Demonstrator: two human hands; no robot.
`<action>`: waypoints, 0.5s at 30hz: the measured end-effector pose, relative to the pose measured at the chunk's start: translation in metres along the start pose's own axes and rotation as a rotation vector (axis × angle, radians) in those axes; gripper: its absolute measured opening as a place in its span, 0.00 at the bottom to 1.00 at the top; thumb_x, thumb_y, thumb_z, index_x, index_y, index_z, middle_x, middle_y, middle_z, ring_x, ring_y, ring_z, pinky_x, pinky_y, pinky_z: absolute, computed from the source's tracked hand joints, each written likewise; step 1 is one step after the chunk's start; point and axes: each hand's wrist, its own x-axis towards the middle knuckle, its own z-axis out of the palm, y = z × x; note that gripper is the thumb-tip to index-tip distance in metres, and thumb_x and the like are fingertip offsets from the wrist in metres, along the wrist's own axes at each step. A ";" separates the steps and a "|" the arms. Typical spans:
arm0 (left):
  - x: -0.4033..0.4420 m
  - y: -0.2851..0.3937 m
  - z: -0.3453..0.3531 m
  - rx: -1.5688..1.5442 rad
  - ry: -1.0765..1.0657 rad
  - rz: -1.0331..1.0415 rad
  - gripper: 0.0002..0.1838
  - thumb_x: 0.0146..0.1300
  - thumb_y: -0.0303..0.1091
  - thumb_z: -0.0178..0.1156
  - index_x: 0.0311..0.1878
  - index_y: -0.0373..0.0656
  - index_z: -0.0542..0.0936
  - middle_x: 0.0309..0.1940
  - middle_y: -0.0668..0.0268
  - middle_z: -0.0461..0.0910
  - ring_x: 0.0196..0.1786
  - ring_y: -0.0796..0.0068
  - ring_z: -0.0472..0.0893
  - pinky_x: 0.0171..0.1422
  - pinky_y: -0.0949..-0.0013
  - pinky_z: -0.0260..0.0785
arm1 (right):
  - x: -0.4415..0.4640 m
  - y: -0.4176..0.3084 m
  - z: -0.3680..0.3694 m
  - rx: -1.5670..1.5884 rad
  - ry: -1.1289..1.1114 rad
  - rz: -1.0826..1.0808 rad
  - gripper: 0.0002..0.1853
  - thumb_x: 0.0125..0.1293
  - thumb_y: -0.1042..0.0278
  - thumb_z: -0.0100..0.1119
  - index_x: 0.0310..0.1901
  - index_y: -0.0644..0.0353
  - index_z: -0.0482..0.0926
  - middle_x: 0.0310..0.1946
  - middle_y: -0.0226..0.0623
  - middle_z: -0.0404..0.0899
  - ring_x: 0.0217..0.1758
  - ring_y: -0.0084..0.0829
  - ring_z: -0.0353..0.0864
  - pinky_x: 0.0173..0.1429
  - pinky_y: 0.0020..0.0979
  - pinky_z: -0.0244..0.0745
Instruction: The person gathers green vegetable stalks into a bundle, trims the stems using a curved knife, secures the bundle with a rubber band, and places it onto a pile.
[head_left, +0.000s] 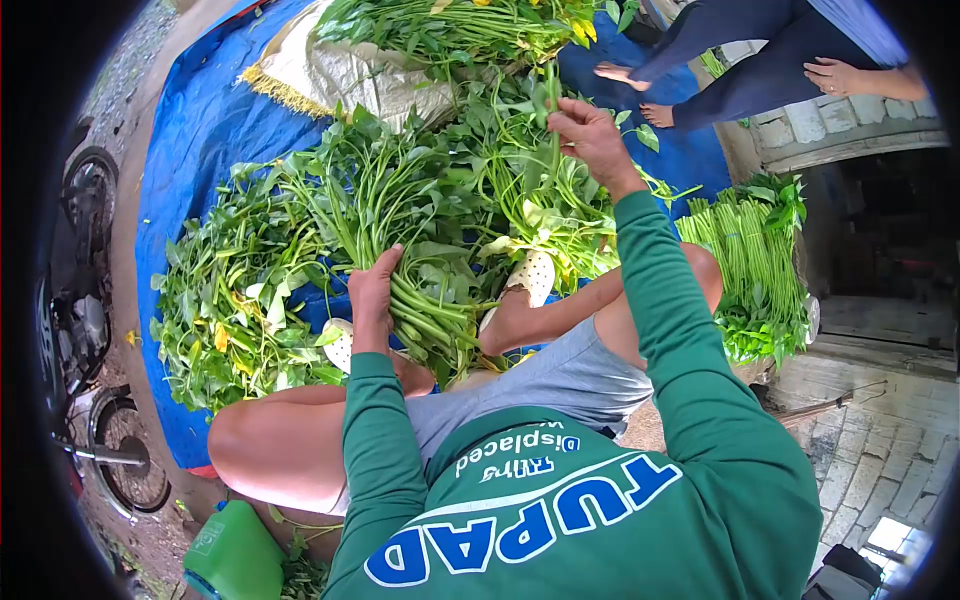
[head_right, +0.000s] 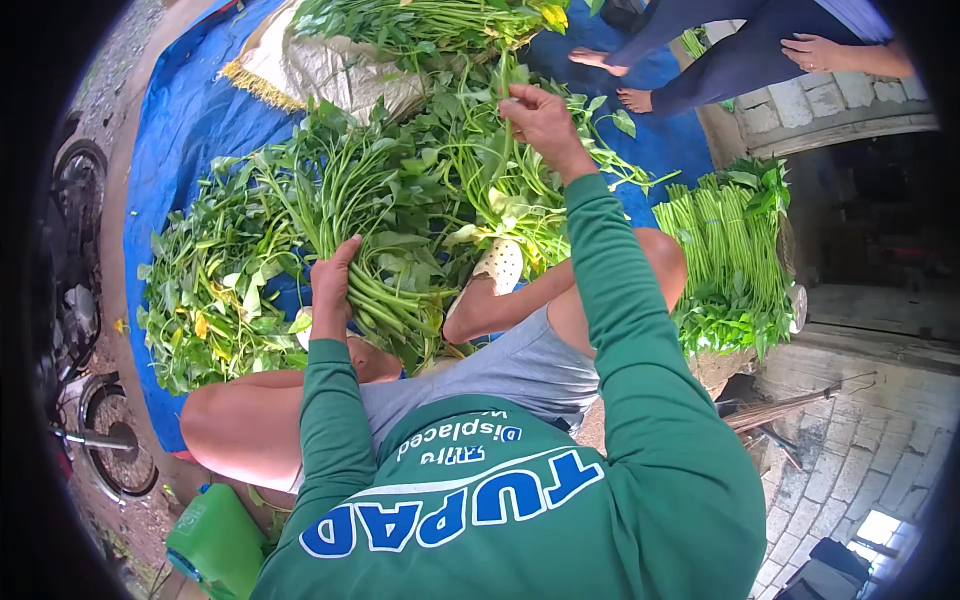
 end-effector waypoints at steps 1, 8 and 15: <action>0.000 -0.001 -0.001 -0.007 -0.004 0.009 0.16 0.66 0.34 0.80 0.51 0.34 0.89 0.40 0.62 0.92 0.35 0.73 0.89 0.40 0.66 0.82 | -0.010 -0.013 0.006 -0.015 -0.007 -0.025 0.19 0.75 0.65 0.73 0.63 0.61 0.88 0.37 0.21 0.86 0.35 0.13 0.78 0.38 0.24 0.75; 0.003 -0.010 -0.011 -0.032 -0.029 0.092 0.18 0.65 0.33 0.80 0.53 0.34 0.89 0.42 0.62 0.92 0.36 0.73 0.89 0.42 0.66 0.82 | -0.060 -0.039 0.059 -0.295 -0.054 -0.449 0.16 0.72 0.73 0.75 0.61 0.60 0.91 0.38 0.24 0.86 0.38 0.16 0.80 0.42 0.24 0.77; -0.004 -0.011 -0.009 -0.060 -0.042 0.147 0.15 0.69 0.36 0.79 0.52 0.37 0.88 0.37 0.67 0.90 0.32 0.77 0.86 0.35 0.69 0.78 | -0.138 0.049 0.158 -0.525 -0.444 -0.410 0.16 0.71 0.68 0.69 0.58 0.56 0.92 0.43 0.47 0.90 0.47 0.48 0.89 0.55 0.44 0.84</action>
